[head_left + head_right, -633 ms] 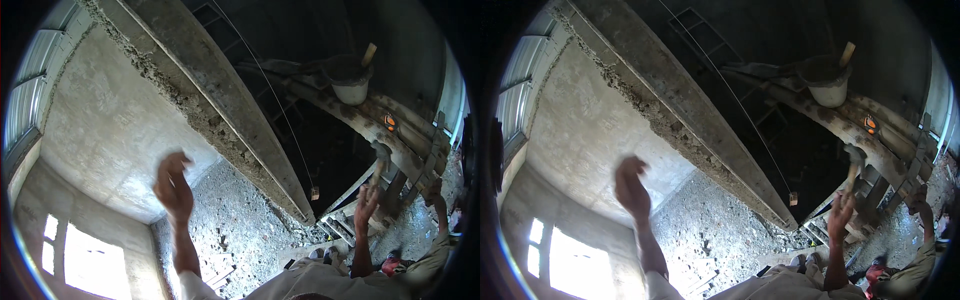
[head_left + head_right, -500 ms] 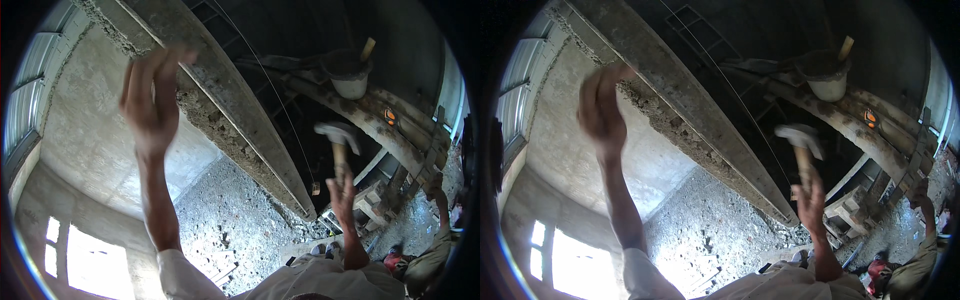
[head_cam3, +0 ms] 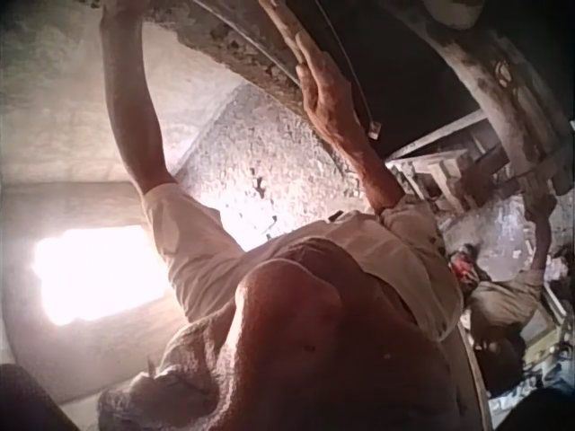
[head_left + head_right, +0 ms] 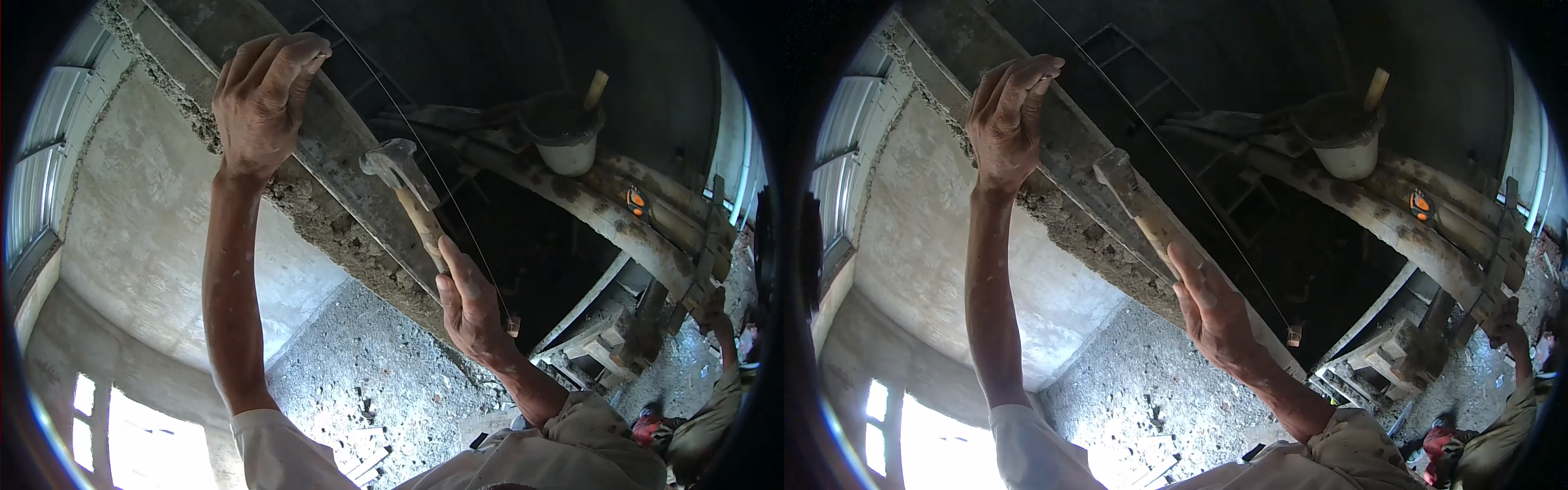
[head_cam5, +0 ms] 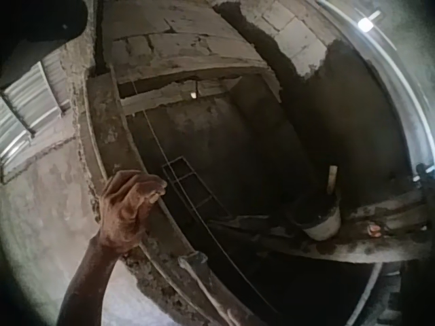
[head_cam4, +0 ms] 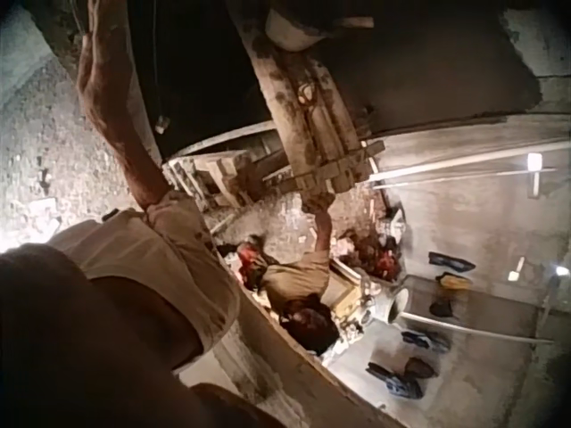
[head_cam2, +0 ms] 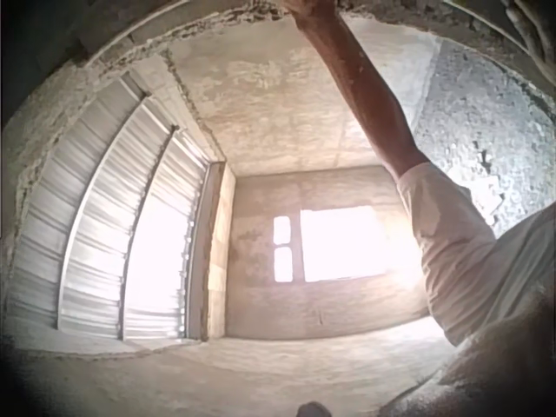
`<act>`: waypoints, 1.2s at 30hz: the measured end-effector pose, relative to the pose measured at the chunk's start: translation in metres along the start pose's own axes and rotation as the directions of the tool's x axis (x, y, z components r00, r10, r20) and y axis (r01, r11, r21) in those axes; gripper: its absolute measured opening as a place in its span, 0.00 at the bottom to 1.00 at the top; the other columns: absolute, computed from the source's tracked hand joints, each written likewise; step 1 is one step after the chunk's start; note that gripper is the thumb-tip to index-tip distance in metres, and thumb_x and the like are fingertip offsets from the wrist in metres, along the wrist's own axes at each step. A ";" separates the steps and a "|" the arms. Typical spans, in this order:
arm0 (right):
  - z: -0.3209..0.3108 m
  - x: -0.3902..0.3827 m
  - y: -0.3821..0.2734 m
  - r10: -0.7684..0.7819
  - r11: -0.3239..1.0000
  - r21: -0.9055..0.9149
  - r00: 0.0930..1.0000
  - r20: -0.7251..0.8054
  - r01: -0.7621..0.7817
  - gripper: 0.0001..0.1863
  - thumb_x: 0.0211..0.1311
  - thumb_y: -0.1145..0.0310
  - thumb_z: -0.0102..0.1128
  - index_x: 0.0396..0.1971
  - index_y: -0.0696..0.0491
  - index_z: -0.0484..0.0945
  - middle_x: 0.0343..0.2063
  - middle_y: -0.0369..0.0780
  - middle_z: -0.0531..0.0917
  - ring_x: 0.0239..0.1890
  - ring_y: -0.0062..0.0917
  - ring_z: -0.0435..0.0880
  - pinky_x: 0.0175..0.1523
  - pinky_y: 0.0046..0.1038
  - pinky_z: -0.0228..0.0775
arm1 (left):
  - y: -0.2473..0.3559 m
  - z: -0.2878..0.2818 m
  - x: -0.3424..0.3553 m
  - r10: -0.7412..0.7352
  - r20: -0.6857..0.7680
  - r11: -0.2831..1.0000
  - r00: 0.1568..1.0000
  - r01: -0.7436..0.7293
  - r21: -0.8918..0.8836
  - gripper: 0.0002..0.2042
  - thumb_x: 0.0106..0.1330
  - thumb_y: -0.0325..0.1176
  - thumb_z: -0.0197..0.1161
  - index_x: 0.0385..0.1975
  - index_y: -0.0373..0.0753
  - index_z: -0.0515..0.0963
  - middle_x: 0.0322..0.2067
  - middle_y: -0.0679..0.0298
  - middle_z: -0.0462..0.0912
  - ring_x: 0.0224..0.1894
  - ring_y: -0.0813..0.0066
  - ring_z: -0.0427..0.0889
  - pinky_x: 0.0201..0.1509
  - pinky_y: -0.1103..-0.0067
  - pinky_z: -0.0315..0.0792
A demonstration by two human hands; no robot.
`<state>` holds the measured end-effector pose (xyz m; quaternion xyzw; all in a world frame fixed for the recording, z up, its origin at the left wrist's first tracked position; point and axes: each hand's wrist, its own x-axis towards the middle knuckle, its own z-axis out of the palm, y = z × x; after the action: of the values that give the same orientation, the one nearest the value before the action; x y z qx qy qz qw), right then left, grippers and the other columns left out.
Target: The person hammer nails into a wooden board and measures the distance between the board and a concrete column.
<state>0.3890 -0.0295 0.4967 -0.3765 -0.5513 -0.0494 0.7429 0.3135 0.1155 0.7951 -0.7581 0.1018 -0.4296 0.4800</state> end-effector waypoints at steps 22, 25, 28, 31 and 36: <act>0.004 0.003 0.005 0.043 0.998 0.047 0.999 0.032 -0.044 0.27 0.70 0.73 0.51 0.68 0.51 0.61 0.53 0.53 0.78 0.50 0.36 0.83 0.49 0.30 0.80 | 0.005 -0.011 0.007 -0.022 0.094 1.000 0.995 0.020 0.019 0.09 0.57 0.35 0.69 0.38 0.52 0.82 0.30 0.77 0.80 0.35 0.77 0.77 0.41 0.75 0.74; -0.013 -0.013 -0.004 0.081 0.996 0.034 0.997 -0.006 -0.080 0.25 0.73 0.70 0.48 0.67 0.59 0.60 0.55 0.54 0.76 0.56 0.36 0.80 0.55 0.30 0.75 | -0.003 -0.024 0.000 -0.043 0.227 0.989 0.973 0.074 -0.126 0.07 0.63 0.32 0.64 0.40 0.48 0.84 0.33 0.73 0.83 0.37 0.77 0.79 0.43 0.75 0.74; -0.033 -0.030 -0.005 0.211 0.976 0.050 0.977 -0.015 -0.210 0.25 0.75 0.66 0.45 0.66 0.63 0.60 0.51 0.52 0.79 0.41 0.27 0.82 0.44 0.25 0.73 | -0.004 -0.031 0.010 -0.034 0.325 0.930 0.945 0.148 -0.335 0.08 0.65 0.33 0.63 0.42 0.46 0.84 0.34 0.71 0.84 0.38 0.78 0.80 0.45 0.76 0.75; -0.049 -0.044 -0.009 0.233 0.972 -0.012 0.972 -0.039 -0.233 0.29 0.76 0.61 0.43 0.69 0.61 0.55 0.34 0.32 0.70 0.31 0.13 0.65 0.37 0.18 0.63 | 0.000 -0.041 0.013 -0.094 0.487 0.803 0.869 0.355 -0.479 0.10 0.66 0.34 0.62 0.45 0.45 0.83 0.37 0.68 0.84 0.39 0.77 0.81 0.46 0.74 0.77; -0.079 -0.067 -0.007 0.292 0.956 -0.011 0.956 -0.034 -0.292 0.28 0.76 0.62 0.44 0.69 0.60 0.55 0.33 0.32 0.70 0.29 0.12 0.64 0.35 0.18 0.63 | 0.047 -0.052 0.014 -0.238 0.711 0.674 0.662 0.639 -0.369 0.12 0.67 0.34 0.63 0.49 0.46 0.81 0.44 0.63 0.85 0.40 0.77 0.83 0.47 0.73 0.79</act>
<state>0.4216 -0.1063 0.4346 -0.4587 -0.4774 0.0505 0.7478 0.2956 0.0499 0.7730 -0.9632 -0.1274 -0.2155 0.0975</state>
